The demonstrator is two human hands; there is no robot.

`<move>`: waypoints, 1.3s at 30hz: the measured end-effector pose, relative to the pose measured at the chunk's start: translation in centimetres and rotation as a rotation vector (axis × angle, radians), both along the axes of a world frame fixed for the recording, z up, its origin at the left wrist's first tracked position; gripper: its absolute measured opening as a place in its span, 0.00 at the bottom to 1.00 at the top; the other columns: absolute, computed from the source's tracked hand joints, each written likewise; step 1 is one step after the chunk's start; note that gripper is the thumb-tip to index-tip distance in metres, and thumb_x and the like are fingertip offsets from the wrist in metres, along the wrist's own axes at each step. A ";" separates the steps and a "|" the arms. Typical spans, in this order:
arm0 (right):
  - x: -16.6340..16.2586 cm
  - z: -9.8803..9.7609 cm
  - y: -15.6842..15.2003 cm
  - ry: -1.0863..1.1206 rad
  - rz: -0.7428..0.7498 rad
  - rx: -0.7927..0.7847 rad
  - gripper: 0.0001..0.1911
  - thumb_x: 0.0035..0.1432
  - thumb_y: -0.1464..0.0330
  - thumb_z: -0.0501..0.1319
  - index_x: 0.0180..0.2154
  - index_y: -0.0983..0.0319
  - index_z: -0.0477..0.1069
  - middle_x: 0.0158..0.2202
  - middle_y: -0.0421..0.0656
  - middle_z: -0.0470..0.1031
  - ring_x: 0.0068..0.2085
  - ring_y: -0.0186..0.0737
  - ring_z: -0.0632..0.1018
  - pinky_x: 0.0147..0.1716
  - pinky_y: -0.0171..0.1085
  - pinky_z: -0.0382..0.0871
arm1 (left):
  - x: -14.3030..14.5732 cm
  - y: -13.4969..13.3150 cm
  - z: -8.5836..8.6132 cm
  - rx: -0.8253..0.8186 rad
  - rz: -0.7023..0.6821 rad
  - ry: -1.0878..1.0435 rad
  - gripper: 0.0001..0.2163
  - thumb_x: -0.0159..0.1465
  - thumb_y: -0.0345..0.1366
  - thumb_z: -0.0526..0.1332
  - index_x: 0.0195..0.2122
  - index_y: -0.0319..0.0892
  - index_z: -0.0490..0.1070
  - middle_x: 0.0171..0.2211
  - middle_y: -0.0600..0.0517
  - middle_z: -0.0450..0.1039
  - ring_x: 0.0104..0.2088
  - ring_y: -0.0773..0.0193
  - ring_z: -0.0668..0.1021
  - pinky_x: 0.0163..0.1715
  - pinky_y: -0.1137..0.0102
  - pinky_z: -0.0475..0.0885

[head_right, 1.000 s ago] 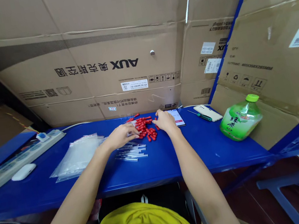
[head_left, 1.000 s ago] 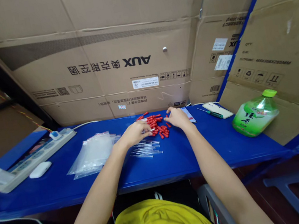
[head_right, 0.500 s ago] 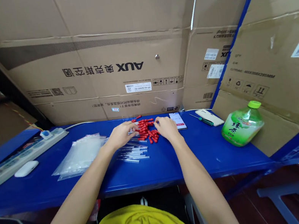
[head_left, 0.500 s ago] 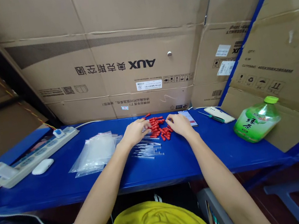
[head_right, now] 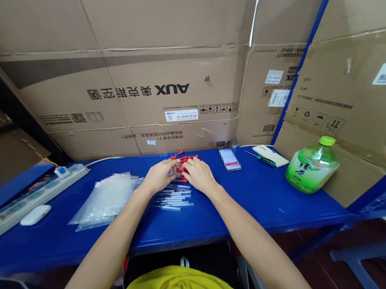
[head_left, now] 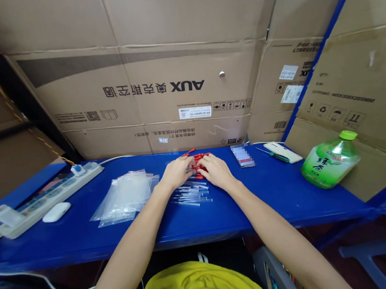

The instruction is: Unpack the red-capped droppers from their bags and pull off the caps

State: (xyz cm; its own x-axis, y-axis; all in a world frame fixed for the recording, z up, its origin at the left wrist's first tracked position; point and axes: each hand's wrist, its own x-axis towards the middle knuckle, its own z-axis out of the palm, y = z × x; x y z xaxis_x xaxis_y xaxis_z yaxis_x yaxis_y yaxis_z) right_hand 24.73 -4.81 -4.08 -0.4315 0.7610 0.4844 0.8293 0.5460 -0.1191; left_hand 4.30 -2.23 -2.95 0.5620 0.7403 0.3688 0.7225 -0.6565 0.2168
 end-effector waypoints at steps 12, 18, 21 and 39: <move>-0.3 0.7 -0.6 0.436 0.110 0.116 0.16 0.73 0.61 0.55 0.56 0.61 0.69 0.48 0.49 0.78 0.49 0.47 0.76 0.50 0.43 0.70 | 0.7 -1.3 2.1 0.221 -0.039 -0.267 0.05 0.71 0.37 0.59 0.42 0.43 0.71 0.36 0.51 0.77 0.36 0.61 0.77 0.38 0.68 0.67; -0.6 0.4 -0.4 0.201 0.028 0.138 0.17 0.77 0.62 0.48 0.53 0.62 0.71 0.50 0.50 0.79 0.50 0.49 0.75 0.48 0.43 0.65 | 1.0 -1.9 2.8 0.050 -0.088 -0.601 0.07 0.69 0.39 0.61 0.42 0.42 0.71 0.31 0.54 0.77 0.29 0.66 0.75 0.32 0.71 0.66; -0.7 0.4 -0.4 0.090 -0.006 0.136 0.18 0.78 0.65 0.45 0.48 0.63 0.72 0.44 0.48 0.82 0.44 0.45 0.78 0.44 0.40 0.62 | 0.8 -1.8 2.8 -0.038 -0.162 -0.577 0.09 0.71 0.41 0.59 0.44 0.41 0.71 0.31 0.53 0.78 0.29 0.66 0.75 0.31 0.71 0.66; -0.8 1.3 -1.3 -0.113 -0.221 0.080 0.24 0.78 0.61 0.40 0.48 0.64 0.73 0.35 0.49 0.83 0.32 0.39 0.81 0.28 0.35 0.51 | 1.6 -1.4 2.9 -0.241 -0.095 -0.849 0.15 0.69 0.48 0.62 0.33 0.41 0.73 0.25 0.51 0.78 0.25 0.65 0.75 0.29 0.71 0.67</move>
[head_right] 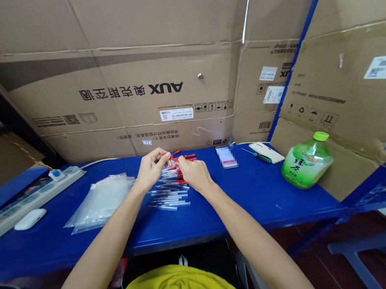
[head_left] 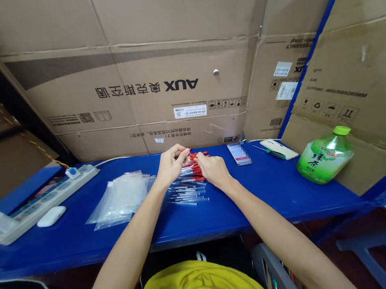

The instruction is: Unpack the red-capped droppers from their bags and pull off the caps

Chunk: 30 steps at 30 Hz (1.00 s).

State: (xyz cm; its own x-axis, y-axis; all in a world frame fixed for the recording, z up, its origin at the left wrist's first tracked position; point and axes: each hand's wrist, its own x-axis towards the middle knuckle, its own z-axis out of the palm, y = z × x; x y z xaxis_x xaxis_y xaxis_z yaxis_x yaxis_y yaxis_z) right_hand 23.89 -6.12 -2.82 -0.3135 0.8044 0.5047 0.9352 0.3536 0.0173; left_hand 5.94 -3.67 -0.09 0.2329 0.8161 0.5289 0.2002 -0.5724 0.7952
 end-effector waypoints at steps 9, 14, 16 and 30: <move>-0.6 0.8 -0.3 -0.010 -0.036 -0.045 0.23 0.78 0.63 0.39 0.48 0.64 0.71 0.37 0.50 0.84 0.32 0.39 0.81 0.27 0.35 0.50 | 0.5 0.3 -0.1 0.001 0.066 -0.111 0.15 0.67 0.49 0.63 0.33 0.41 0.74 0.24 0.53 0.75 0.21 0.68 0.69 0.23 0.71 0.59; -1.0 0.7 -0.3 -0.024 -0.051 -0.029 0.21 0.78 0.66 0.40 0.47 0.64 0.70 0.37 0.49 0.83 0.33 0.40 0.82 0.27 0.36 0.49 | 0.9 0.8 -0.2 -0.005 0.081 -0.190 0.15 0.66 0.47 0.65 0.32 0.41 0.72 0.23 0.54 0.73 0.22 0.69 0.70 0.25 0.72 0.62; -0.3 0.4 -0.2 -0.025 -0.076 -0.029 0.19 0.77 0.67 0.42 0.47 0.64 0.70 0.35 0.49 0.83 0.32 0.40 0.81 0.27 0.36 0.49 | -0.9 1.7 0.8 0.027 0.177 -0.291 0.15 0.65 0.47 0.66 0.30 0.41 0.69 0.21 0.56 0.70 0.22 0.70 0.69 0.25 0.73 0.63; 0.1 0.2 -0.1 0.159 -0.095 0.249 0.23 0.77 0.61 0.44 0.59 0.66 0.69 0.51 0.55 0.77 0.49 0.49 0.74 0.48 0.42 0.63 | 0.7 0.9 0.8 0.135 0.242 -0.087 0.13 0.70 0.47 0.61 0.36 0.43 0.70 0.26 0.54 0.74 0.27 0.65 0.75 0.32 0.71 0.68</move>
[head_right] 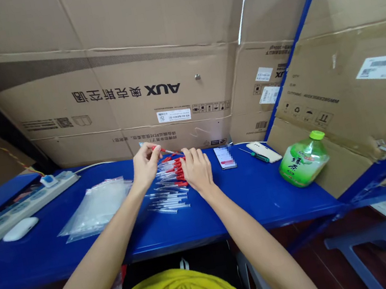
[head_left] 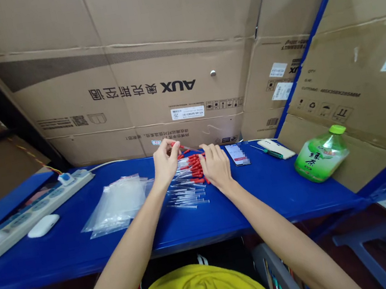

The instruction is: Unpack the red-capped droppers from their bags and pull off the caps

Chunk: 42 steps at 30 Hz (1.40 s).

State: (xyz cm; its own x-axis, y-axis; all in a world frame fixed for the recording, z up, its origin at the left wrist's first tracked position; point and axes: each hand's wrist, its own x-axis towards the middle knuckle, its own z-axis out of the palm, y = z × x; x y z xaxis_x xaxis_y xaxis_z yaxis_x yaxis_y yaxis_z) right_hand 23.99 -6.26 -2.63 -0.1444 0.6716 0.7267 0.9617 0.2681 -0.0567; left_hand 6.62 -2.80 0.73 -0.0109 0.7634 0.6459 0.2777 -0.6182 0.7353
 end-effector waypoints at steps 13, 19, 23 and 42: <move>-1.0 -0.6 0.2 0.110 0.119 -0.161 0.23 0.78 0.64 0.41 0.62 0.64 0.65 0.57 0.54 0.72 0.46 0.42 0.80 0.38 0.34 0.71 | 0.1 -0.5 -1.5 -0.063 -0.241 0.086 0.13 0.71 0.48 0.59 0.44 0.42 0.71 0.35 0.50 0.78 0.36 0.62 0.80 0.38 0.70 0.72; -0.3 -0.4 0.3 0.035 0.142 -0.214 0.19 0.78 0.62 0.42 0.50 0.63 0.69 0.48 0.49 0.74 0.40 0.40 0.79 0.34 0.34 0.64 | -0.7 -0.8 -1.3 -0.017 -0.285 0.369 0.13 0.74 0.46 0.53 0.44 0.43 0.70 0.30 0.53 0.76 0.30 0.63 0.77 0.35 0.70 0.67; 0.2 -0.4 0.3 -0.111 0.113 -0.250 0.20 0.79 0.60 0.42 0.49 0.62 0.68 0.47 0.48 0.74 0.39 0.39 0.78 0.30 0.35 0.59 | -1.4 -0.6 -1.5 0.026 -0.174 0.604 0.16 0.75 0.46 0.50 0.36 0.45 0.71 0.27 0.53 0.75 0.27 0.62 0.75 0.32 0.69 0.62; 1.4 -1.4 0.5 -0.306 0.143 -0.191 0.18 0.75 0.69 0.44 0.47 0.60 0.73 0.44 0.46 0.76 0.28 0.33 0.73 0.26 0.37 0.52 | -2.0 -1.7 0.2 -0.115 -0.289 0.537 0.27 0.73 0.51 0.50 0.19 0.42 0.62 0.15 0.55 0.66 0.18 0.68 0.66 0.25 0.70 0.60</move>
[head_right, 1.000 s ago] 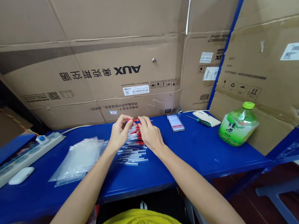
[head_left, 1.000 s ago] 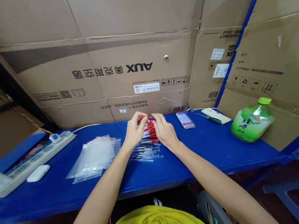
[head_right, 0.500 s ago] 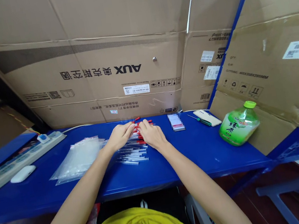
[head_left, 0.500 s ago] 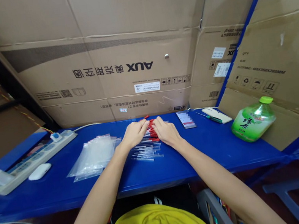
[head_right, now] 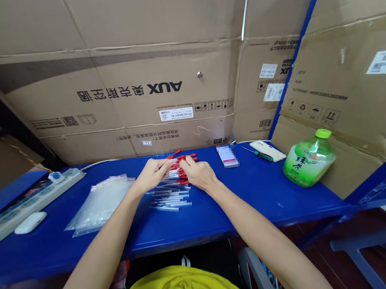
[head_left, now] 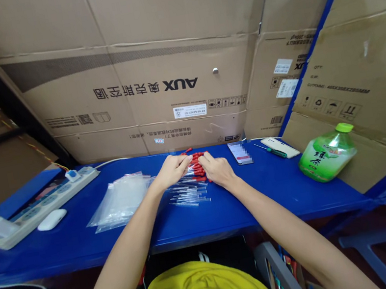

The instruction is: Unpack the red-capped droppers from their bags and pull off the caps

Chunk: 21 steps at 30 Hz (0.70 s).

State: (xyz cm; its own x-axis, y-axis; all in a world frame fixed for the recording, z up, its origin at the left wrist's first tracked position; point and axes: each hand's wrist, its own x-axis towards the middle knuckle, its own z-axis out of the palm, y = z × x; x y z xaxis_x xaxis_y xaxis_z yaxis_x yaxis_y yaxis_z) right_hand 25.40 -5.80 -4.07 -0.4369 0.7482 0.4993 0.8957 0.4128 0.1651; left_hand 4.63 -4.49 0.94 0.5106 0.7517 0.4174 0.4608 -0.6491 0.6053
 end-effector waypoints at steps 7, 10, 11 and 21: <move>-0.3 -0.6 0.0 0.056 -0.073 0.000 0.19 0.75 0.69 0.44 0.47 0.61 0.74 0.46 0.47 0.77 0.27 0.33 0.72 0.26 0.36 0.52 | -0.3 0.0 0.5 0.055 0.012 0.028 0.26 0.74 0.49 0.51 0.20 0.42 0.62 0.16 0.56 0.66 0.18 0.68 0.66 0.26 0.70 0.59; -0.5 -0.9 0.0 0.083 -0.086 0.001 0.20 0.76 0.67 0.43 0.47 0.61 0.73 0.45 0.47 0.77 0.27 0.33 0.72 0.25 0.36 0.52 | -0.4 0.1 0.5 0.059 0.011 0.022 0.26 0.74 0.48 0.51 0.19 0.42 0.62 0.16 0.55 0.66 0.18 0.69 0.66 0.26 0.70 0.58; -0.5 -1.0 0.1 0.089 -0.086 0.002 0.21 0.77 0.67 0.42 0.47 0.61 0.74 0.45 0.47 0.77 0.27 0.33 0.72 0.25 0.36 0.52 | -0.5 0.2 0.5 0.061 0.011 0.020 0.26 0.74 0.48 0.51 0.19 0.41 0.62 0.16 0.55 0.66 0.18 0.69 0.65 0.25 0.70 0.58; -0.7 -1.5 0.3 0.115 -0.093 0.047 0.22 0.77 0.66 0.42 0.46 0.62 0.74 0.43 0.46 0.77 0.26 0.32 0.71 0.25 0.37 0.53 | -0.6 0.1 0.9 0.076 0.033 0.025 0.26 0.74 0.49 0.52 0.20 0.41 0.60 0.16 0.57 0.62 0.19 0.71 0.62 0.24 0.71 0.56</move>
